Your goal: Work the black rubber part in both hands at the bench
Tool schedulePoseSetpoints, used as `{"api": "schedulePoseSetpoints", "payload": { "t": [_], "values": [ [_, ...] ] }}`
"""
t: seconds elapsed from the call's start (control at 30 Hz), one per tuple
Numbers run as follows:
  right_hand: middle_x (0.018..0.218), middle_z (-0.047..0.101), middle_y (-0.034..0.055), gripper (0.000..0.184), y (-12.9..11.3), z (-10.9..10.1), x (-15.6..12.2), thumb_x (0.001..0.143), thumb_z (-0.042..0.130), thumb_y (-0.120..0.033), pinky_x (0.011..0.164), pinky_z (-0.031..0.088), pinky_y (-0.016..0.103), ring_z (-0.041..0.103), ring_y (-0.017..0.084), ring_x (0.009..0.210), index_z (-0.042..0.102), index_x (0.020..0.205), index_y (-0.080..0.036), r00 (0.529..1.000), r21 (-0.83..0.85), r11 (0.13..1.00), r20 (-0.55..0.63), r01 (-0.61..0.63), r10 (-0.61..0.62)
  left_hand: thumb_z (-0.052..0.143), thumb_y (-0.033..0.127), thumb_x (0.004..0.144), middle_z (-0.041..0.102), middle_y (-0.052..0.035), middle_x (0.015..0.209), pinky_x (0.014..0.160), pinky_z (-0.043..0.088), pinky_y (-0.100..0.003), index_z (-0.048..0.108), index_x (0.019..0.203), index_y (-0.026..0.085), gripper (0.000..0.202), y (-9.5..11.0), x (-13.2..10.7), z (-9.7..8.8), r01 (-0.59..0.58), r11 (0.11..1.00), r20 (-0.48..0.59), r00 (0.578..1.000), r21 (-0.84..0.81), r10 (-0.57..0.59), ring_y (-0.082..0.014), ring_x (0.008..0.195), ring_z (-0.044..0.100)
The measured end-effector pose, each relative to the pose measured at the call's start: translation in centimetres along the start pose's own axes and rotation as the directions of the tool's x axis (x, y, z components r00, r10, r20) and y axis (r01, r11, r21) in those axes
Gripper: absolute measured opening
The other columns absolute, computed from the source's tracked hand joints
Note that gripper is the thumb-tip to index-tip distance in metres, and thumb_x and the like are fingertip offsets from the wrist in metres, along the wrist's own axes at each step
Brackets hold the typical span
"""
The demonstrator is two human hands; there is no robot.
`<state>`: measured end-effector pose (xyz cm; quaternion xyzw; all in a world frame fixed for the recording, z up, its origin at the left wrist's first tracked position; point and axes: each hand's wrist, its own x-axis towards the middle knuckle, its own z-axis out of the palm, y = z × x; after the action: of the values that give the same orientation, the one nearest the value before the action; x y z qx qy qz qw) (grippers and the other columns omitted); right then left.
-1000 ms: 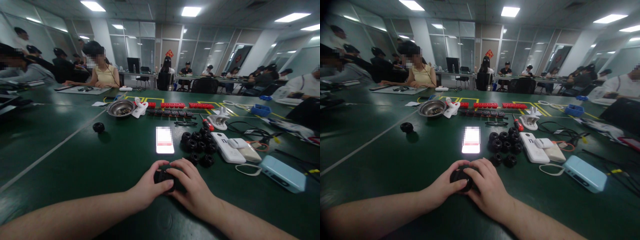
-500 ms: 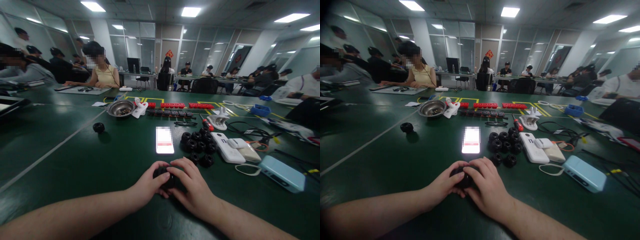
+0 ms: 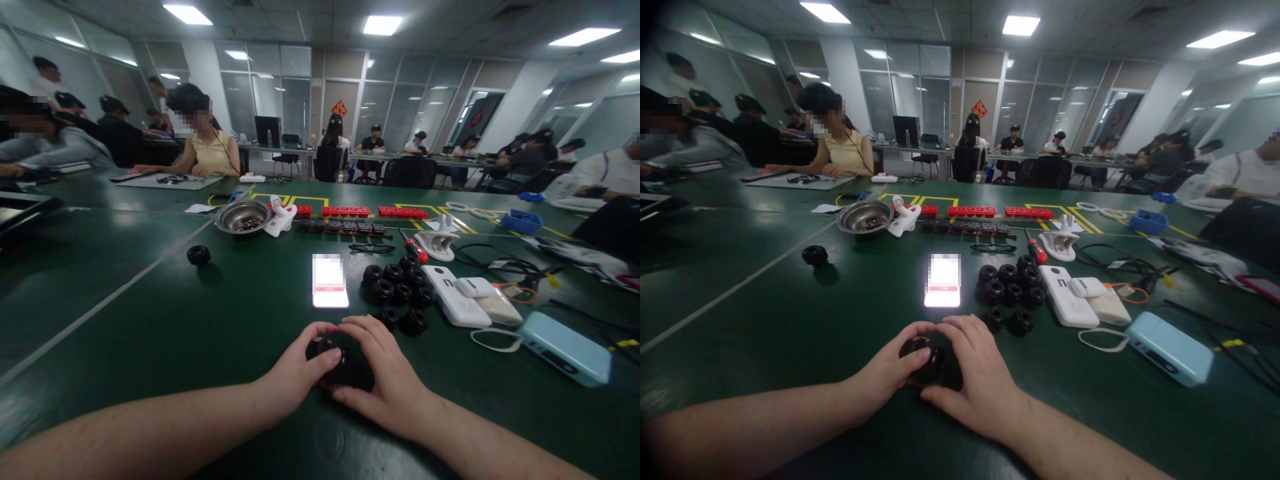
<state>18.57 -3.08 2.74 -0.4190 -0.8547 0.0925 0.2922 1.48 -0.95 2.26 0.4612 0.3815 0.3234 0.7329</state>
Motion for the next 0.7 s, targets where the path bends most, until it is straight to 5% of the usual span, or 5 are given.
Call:
{"api": "schedulePoseSetpoints", "payload": {
  "t": [0.17, 0.37, 0.57, 0.7],
  "values": [
    [0.103, 0.052, 0.0106, 0.038, 0.18, -0.09, 0.31, 0.071, 0.064, -0.034, 0.087, 0.04, 0.045, 0.046, 0.026, 0.1, 0.052, 0.102, -0.016, 1.0, 0.022, 1.0, -0.019, 0.006, -0.006, 0.069, 0.03, 0.06, 0.05, -0.0027, 0.098, 0.088, 0.036, -0.037, 0.039, 0.108, 0.021, 0.057, 0.06, -0.16, -0.26, -0.065, 0.997, 0.021, 0.998, 0.051, 0.064, -0.0202, 0.097, 0.051],
    [0.111, 0.047, 0.0106, 0.039, 0.29, 0.11, -0.09, 0.076, 0.054, -0.017, 0.09, 0.036, 0.047, 0.042, 0.025, 0.106, 0.044, 0.113, -0.018, 0.992, -0.031, 0.993, -0.059, 0.111, -0.113, 0.064, 0.047, 0.061, 0.052, 0.0005, 0.076, 0.057, 0.044, -0.032, 0.037, 0.099, 0.019, 0.055, -0.12, -0.05, 0.17, 0.001, 0.999, 0.07, 0.998, 0.037, -0.003, -0.0138, 0.06, 0.055],
    [0.105, 0.052, 0.0123, 0.047, 0.16, -0.09, 0.32, 0.071, 0.06, -0.042, 0.088, 0.038, 0.05, 0.047, 0.027, 0.1, 0.046, 0.108, -0.015, 0.999, -0.003, 1.0, -0.034, 0.028, -0.028, 0.073, 0.035, 0.055, 0.049, -0.0009, 0.093, 0.085, 0.036, -0.034, 0.041, 0.101, 0.019, 0.058, 0.12, -0.45, -0.1, -0.124, 0.985, 0.078, 0.99, 0.121, 0.115, -0.0181, 0.092, 0.049],
    [0.102, 0.054, 0.0102, 0.037, 0.3, 0.15, 0.18, 0.076, 0.058, -0.033, 0.091, 0.035, 0.049, 0.048, 0.025, 0.099, 0.046, 0.107, -0.017, 0.989, -0.066, 0.989, -0.058, 0.134, -0.138, 0.066, 0.05, 0.057, 0.049, -0.0033, 0.093, 0.072, 0.043, -0.036, 0.036, 0.106, 0.021, 0.064, 0.14, -0.18, 0.0, -0.01, 1.0, 0.075, 0.997, 0.025, 0.008, -0.0175, 0.077, 0.056]
  ]
}}
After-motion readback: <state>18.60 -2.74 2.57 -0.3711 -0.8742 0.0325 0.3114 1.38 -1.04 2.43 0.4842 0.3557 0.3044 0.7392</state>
